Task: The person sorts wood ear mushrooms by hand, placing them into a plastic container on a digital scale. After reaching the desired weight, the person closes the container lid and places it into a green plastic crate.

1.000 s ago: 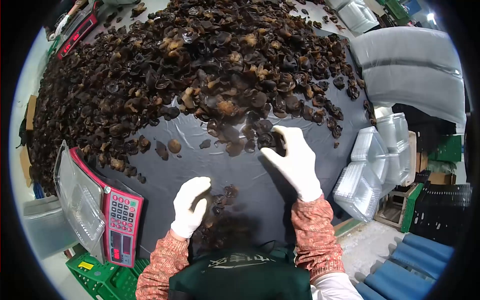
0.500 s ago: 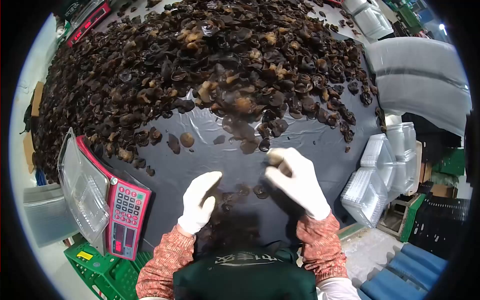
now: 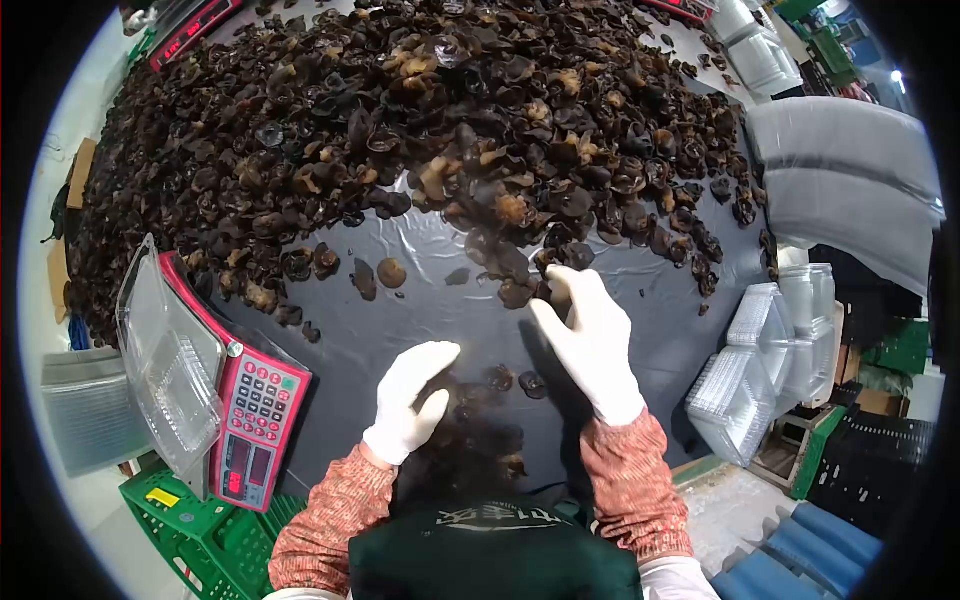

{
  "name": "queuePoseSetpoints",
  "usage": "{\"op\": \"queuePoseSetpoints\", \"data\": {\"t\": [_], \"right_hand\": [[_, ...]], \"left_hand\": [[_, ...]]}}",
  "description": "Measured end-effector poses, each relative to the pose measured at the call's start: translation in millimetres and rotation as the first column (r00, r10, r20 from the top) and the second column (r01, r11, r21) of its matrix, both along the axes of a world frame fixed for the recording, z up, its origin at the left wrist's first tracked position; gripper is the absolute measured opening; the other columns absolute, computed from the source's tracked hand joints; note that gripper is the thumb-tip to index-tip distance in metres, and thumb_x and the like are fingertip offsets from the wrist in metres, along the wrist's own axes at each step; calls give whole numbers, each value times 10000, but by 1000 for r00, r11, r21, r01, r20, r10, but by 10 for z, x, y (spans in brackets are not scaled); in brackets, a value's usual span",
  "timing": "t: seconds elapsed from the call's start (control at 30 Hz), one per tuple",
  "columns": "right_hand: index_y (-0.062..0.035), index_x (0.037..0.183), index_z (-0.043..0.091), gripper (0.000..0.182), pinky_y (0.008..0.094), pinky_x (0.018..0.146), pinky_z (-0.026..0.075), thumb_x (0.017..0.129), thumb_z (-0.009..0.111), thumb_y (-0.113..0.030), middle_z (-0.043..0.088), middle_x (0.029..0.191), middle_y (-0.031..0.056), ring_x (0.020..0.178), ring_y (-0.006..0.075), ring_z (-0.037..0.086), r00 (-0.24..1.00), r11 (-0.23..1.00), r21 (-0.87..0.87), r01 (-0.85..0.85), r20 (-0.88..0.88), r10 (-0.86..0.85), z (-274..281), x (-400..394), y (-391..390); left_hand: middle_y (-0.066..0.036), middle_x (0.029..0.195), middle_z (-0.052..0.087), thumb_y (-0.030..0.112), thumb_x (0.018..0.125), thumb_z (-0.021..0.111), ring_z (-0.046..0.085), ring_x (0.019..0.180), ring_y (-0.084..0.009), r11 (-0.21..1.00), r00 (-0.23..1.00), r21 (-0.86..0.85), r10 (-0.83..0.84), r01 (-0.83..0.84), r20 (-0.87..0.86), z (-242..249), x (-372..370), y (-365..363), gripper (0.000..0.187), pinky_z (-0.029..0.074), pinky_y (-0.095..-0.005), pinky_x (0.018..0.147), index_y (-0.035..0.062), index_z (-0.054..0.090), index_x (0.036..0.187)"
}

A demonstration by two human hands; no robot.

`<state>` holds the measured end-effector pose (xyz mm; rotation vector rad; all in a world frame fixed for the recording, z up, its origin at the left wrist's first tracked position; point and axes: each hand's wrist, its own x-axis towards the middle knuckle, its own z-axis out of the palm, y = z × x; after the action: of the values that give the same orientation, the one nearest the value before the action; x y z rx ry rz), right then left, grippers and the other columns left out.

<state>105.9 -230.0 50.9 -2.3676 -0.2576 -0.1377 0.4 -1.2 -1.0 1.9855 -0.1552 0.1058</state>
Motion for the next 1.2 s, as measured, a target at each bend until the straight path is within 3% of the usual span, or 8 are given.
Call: {"op": "queuePoseSetpoints", "data": {"t": [0.07, 0.27, 0.3, 0.4, 0.67, 0.73, 1.0, 1.2], "right_hand": [[-82, 1091, 680, 266, 344, 687, 539, 846, 762, -144, 632, 956, 102, 785, 263, 674, 995, 970, -237, -53, 71, 72, -141, 114, 87], [-52, 1005, 661, 195, 324, 694, 537, 838, 749, -102, 634, 962, 111, 760, 234, 663, 995, 985, 162, -58, -73, 71, -254, -73, -10], [-43, 1035, 666, 244, 299, 696, 526, 818, 768, -90, 641, 960, 90, 753, 178, 641, 932, 967, 253, 34, -357, 61, -54, -172, -31], [-61, 1193, 663, 438, 288, 691, 515, 806, 834, -175, 633, 950, 68, 739, 142, 607, 722, 856, 430, -286, -490, 488, 247, -275, -137], [-77, 1142, 675, 329, 378, 687, 522, 843, 768, -180, 622, 936, 103, 739, 282, 628, 969, 923, -381, -46, 208, 134, -278, 224, 350], [-66, 1099, 700, 216, 344, 681, 517, 884, 702, -71, 647, 904, 105, 762, 272, 655, 966, 967, -255, -5, 250, 71, -202, 217, 269], [-50, 1121, 712, 269, 319, 686, 530, 858, 727, -104, 677, 876, 92, 745, 231, 670, 731, 897, 338, -285, -528, 432, 456, -163, -225], [-57, 1148, 693, 285, 286, 641, 496, 866, 727, -77, 647, 845, 67, 675, 156, 622, 991, 986, -168, 12, 136, 11, -225, 295, -6]], "left_hand": [[-168, 1209, 703, 170, 850, 596, 654, 1135, -345, 1000, 1000, 14, 2, -2, 14, 4, 8, -5, 410, 495, -413, 1021, 0, 695, 1210], [-167, 1199, 705, 27, 762, 571, 659, 1121, -344, 1000, 999, 8, 21, -21, 30, 46, 13, -19, 463, 504, -404, 1017, -1, 693, 1207], [-168, 1200, 705, 37, 768, 573, 659, 1121, -344, 1000, 999, 7, 20, -20, 31, 45, 14, -17, 457, 503, -405, 1016, -3, 692, 1208], [-170, 1202, 704, 73, 793, 575, 659, 1123, -345, 1000, 1000, 6, 7, -7, 21, 62, 16, 0, 440, 503, -411, 1016, -8, 690, 1210], [-179, 1194, 706, 51, 783, 571, 662, 1124, -351, 1000, 999, 1, 17, -17, 50, 43, 32, -18, 440, 506, -414, 1013, -9, 693, 1202], [-183, 1187, 705, 29, 768, 569, 662, 1127, -354, 1000, 998, 18, 17, -18, 65, 36, 39, -11, 454, 507, -412, 1011, -7, 694, 1203], [-185, 1192, 706, 228, 908, 616, 657, 1135, -369, 1000, 998, -2, -18, 18, 56, 36, 38, 23, 399, 503, -440, 1010, -17, 687, 1214], [-183, 1185, 707, 140, 860, 621, 658, 1133, -364, 1000, 999, 4, -2, 2, 45, 48, 25, 3, 387, 500, -432, 1017, -16, 688, 1207]]}}
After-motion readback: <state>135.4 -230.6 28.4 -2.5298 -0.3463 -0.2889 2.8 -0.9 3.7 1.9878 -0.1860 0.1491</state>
